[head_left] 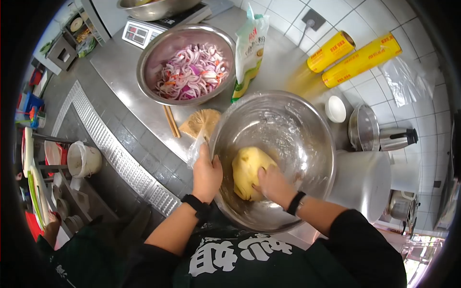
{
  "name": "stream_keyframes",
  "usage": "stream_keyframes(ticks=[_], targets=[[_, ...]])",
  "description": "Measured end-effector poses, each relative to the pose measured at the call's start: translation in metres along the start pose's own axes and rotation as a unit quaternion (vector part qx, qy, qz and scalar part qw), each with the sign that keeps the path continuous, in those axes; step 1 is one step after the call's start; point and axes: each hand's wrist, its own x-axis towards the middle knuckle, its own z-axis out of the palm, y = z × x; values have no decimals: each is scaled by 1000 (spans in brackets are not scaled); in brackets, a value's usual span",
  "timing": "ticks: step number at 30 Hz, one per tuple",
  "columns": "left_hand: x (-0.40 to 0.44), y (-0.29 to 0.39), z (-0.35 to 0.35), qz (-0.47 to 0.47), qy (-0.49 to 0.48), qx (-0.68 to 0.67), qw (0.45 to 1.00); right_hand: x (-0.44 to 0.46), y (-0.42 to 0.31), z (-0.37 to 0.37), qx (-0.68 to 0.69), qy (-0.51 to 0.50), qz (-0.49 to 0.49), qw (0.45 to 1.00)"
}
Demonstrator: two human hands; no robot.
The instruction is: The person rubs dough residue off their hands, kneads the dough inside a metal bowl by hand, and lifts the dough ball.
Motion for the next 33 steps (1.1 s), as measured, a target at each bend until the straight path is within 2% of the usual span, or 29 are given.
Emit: stream_keyframes(ticks=[1,4,7,8,10,13,15,16,17,19,21,23,24,26,27,30,33], targets=[[0,-1,2,15,4,5,1000,10,-1,5,-25,5,-19,1000],[0,-2,-2,53,6,19,998,36,-7,-2,-16,-114,42,992],[2,-6,-4,54,-14,23,998,40,3,-30,28,-186,12,982],[2,-5,-4,57,-10,20,998,37,16,-40,135,-163,0,977],[1,-4,-4,56,-2,14,998,33,48,-59,342,-118,-28,932],[0,-3,-4,57,1,-3,998,66,66,-48,401,96,120,903],[-2,-1,-2,50,10,1,999,86,54,0,356,54,129,924],[0,1,-4,49,17,4,999,93,39,1,334,35,131,933],[0,4,-6,33,12,-5,999,82,35,-3,238,21,53,970],[-2,9,-9,-1,6,-28,1000,44,4,-38,158,11,28,987],[-3,4,-8,27,17,-32,999,0,-14,-47,145,140,-93,975],[1,-2,-6,71,37,-19,997,-21,-33,-36,98,114,-140,979],[3,1,-6,46,28,-54,997,-23,-42,-30,65,80,-147,984],[5,5,-6,-11,0,-115,993,-1,-47,-14,76,115,-164,977],[8,5,-4,4,-1,-126,992,13,-49,-9,81,132,-172,973],[19,8,-9,-29,-66,-77,994,46,-48,-21,102,24,-135,985],[19,5,-6,3,-50,-53,997,75,-35,-21,203,-66,-68,974]])
